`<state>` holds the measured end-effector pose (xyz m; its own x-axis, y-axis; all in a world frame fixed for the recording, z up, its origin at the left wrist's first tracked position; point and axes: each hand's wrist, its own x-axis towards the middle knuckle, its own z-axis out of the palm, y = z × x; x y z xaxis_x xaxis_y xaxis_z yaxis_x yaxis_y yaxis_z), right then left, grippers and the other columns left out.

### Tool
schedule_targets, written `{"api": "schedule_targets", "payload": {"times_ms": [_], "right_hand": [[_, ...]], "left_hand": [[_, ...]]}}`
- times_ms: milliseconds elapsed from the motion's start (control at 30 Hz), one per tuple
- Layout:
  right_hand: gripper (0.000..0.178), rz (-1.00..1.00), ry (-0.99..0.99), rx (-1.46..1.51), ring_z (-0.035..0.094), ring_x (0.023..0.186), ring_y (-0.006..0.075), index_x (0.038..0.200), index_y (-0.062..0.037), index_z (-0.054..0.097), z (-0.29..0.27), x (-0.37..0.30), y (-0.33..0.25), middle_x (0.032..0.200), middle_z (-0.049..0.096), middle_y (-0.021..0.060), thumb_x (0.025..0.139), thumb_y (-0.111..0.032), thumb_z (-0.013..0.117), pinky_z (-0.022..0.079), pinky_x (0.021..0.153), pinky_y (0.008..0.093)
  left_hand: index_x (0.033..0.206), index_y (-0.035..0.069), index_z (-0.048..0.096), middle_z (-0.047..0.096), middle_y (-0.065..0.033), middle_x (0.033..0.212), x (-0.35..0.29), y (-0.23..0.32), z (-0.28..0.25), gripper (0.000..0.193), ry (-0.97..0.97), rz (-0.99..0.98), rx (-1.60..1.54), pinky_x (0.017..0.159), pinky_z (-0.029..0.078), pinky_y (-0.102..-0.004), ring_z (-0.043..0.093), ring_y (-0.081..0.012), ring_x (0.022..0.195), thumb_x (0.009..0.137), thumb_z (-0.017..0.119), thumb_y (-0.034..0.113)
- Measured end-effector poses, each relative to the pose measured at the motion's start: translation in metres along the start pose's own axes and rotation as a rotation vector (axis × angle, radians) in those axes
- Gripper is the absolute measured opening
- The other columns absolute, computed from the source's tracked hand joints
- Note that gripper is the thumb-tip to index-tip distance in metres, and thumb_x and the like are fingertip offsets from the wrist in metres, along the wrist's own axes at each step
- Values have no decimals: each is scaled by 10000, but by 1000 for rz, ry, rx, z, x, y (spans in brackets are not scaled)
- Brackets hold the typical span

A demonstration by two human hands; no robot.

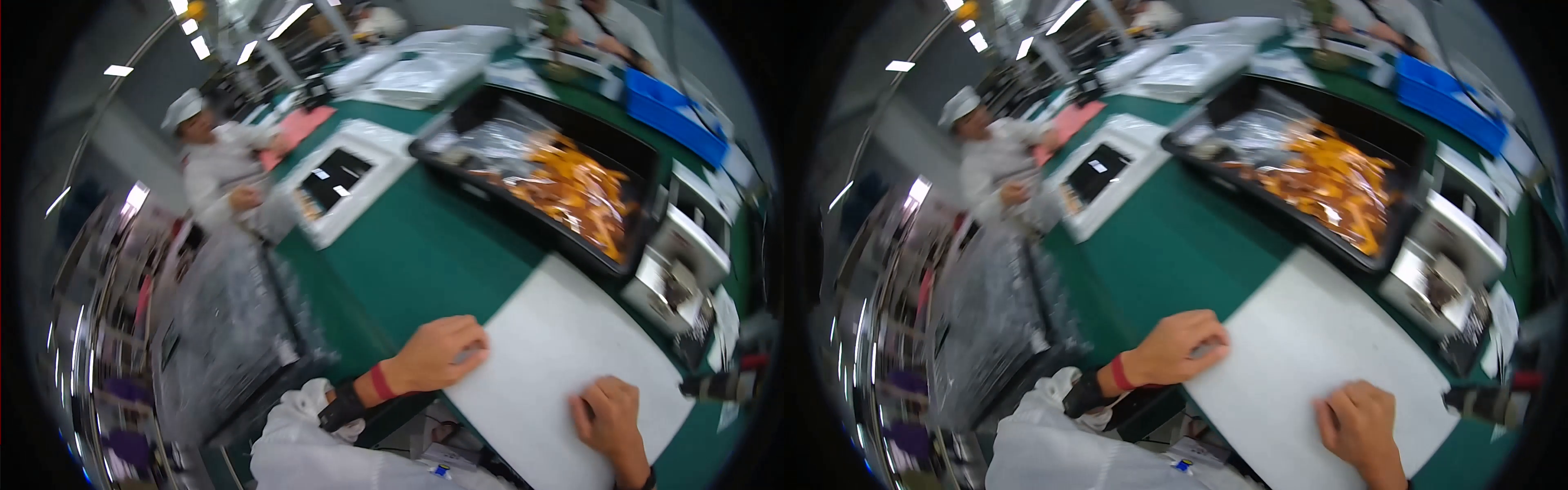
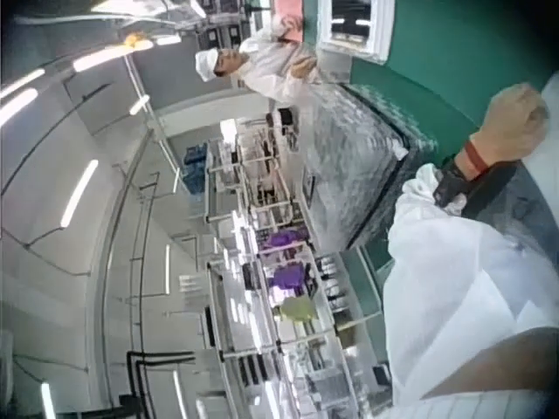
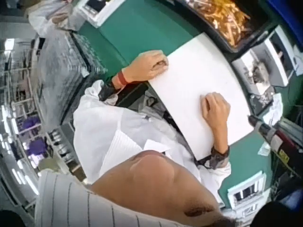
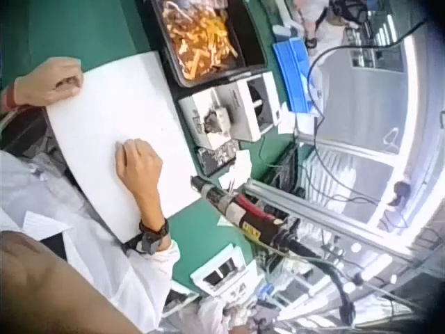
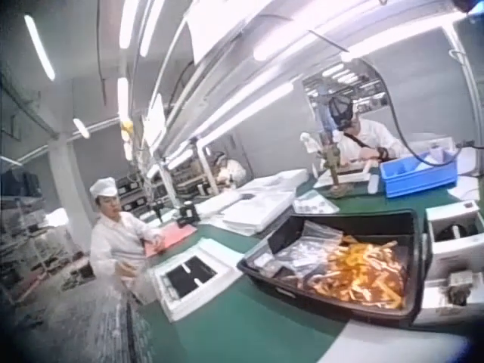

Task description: The person connects ribbon cables to a circuit board on a screen assembly by hand, applies a strip of tape over the connections, and uses a heat gun. They then lift the assembly, place it on a stack, and pick up a new circuit board from a tray.

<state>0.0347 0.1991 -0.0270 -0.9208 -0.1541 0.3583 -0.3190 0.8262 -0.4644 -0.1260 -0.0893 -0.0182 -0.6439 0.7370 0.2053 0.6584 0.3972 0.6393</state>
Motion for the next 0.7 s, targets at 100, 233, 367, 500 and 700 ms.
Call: {"api": "schedule_targets", "payload": {"times_ms": [100, 233, 367, 500, 700], "right_hand": [[241, -4, -30, 7, 494, 534, 292, 659, -70, 536, 4, 11, -14, 599, 479, 82, 757, -67, 756, 356, 498, 418], [268, 10, -1, 3, 472, 538, 311, 646, -55, 497, 7, 7, -13, 589, 455, 99, 784, -48, 727, 330, 515, 434], [268, 59, -25, 7, 480, 540, 305, 648, -54, 498, 0, 7, -11, 589, 462, 98, 793, -43, 723, 331, 513, 434], [252, 35, -17, 6, 502, 544, 291, 656, -60, 529, 0, 7, -2, 600, 486, 89, 784, -61, 746, 351, 504, 420], [240, 1, -28, 16, 533, 560, 275, 668, -60, 558, 3, 10, -10, 616, 513, 82, 787, -87, 765, 391, 513, 401]], "left_hand": [[931, 98, 648, 609, -63, 892, -13, 9, -37, 92, 37, -20, 36, 739, 474, -374, 603, -269, 767, 903, 702, 167], [1013, 71, 646, 614, -103, 949, -6, -2, -68, 173, 255, -104, 211, 765, 494, -400, 614, -282, 842, 915, 698, 204], [1194, 18, 626, 655, -135, 1091, 26, -54, -87, 371, 384, -355, 142, 855, 520, -394, 642, -258, 936, 953, 678, 296], [1296, -32, 595, 673, -155, 1212, 52, -112, -111, 527, 515, -568, 88, 918, 522, -363, 654, -227, 1012, 981, 652, 386], [1163, -42, 667, 685, -92, 1031, 31, -197, -181, 414, 933, -699, 22, 731, 498, -322, 636, -192, 860, 928, 662, 299]]}}
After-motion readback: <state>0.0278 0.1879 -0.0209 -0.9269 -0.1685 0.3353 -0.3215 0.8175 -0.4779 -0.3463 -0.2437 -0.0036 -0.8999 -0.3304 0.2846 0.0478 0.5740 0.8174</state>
